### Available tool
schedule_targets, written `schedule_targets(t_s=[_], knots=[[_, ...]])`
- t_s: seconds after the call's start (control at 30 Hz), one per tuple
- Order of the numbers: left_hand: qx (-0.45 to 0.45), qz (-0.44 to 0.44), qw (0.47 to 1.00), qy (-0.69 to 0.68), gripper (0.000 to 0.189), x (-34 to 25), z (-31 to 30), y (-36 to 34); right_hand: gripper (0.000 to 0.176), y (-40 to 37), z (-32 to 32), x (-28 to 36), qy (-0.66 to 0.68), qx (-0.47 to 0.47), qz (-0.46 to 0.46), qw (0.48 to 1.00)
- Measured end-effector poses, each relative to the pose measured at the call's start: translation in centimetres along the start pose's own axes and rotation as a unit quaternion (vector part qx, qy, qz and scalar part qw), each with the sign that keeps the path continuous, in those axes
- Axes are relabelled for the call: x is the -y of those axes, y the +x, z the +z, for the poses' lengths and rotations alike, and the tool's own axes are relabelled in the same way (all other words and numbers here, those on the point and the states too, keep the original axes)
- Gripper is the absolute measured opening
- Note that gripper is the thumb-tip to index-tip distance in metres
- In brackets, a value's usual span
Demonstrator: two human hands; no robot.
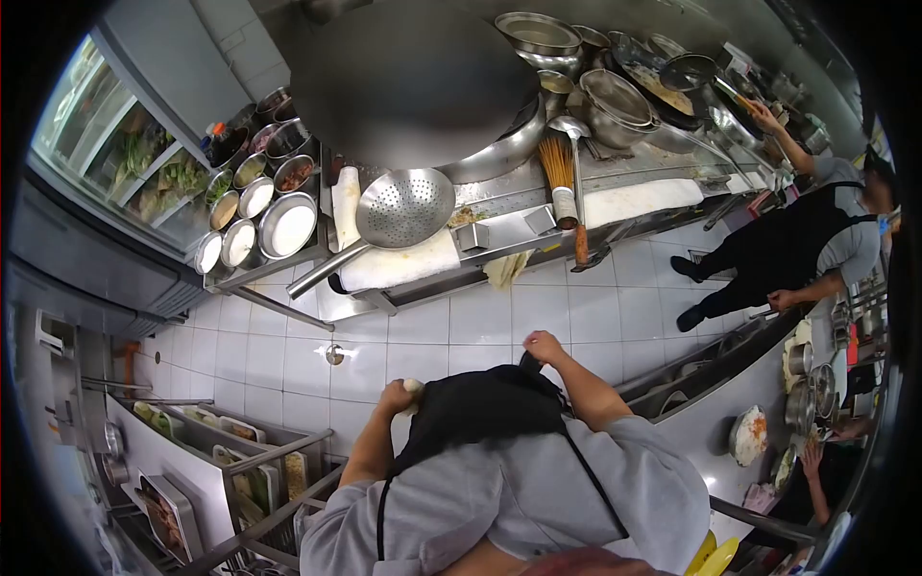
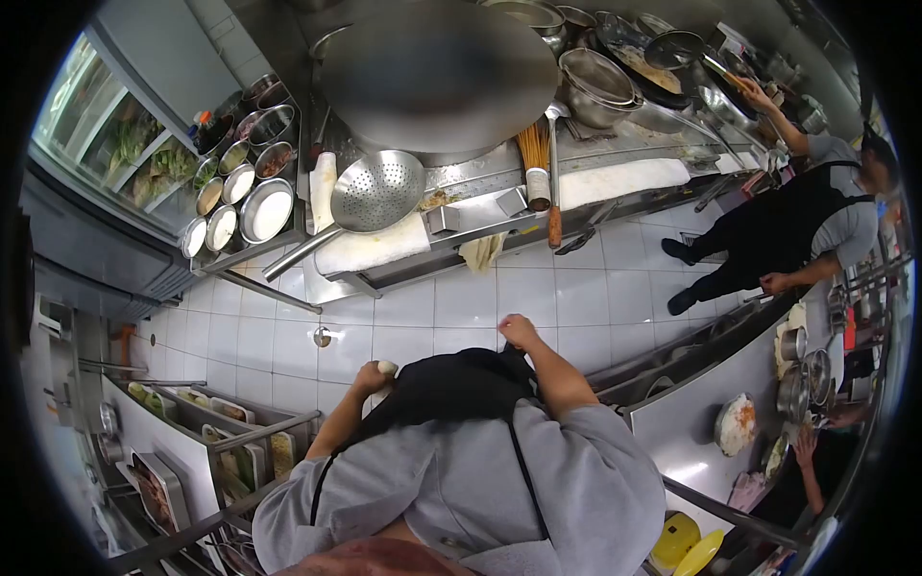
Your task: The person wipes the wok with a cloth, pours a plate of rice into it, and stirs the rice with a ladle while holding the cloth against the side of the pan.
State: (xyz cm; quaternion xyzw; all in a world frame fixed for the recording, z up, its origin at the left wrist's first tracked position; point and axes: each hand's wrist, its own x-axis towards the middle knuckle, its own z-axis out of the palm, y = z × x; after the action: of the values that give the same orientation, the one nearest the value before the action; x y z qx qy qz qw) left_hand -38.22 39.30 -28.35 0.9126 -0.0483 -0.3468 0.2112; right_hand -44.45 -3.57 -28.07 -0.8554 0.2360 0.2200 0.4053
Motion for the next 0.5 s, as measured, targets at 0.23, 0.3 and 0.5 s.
schedule_targets(t_s=[0.23, 0.3, 0.5], knots=[[0.024, -0.088, 0.996, -0.027, 0.064, 3.8, 0.9, -4.0, 0.045, 2.9, 4.6, -2.8, -0.154, 0.242, -0.192, 0.939], [0.003, -0.121, 0.992, -0.027, 0.069, 3.8, 0.9, -5.1, 0.046, 2.2, 4.6, -3.3, -0.308, 0.308, -0.215, 0.874], [-0.068, -0.178, 0.977, -0.095, 0.078, 6.7, 3.6, -6.3, 0.042, 0.9, 2.6, -5.1, -0.159, 0.279, -0.103, 0.941]])
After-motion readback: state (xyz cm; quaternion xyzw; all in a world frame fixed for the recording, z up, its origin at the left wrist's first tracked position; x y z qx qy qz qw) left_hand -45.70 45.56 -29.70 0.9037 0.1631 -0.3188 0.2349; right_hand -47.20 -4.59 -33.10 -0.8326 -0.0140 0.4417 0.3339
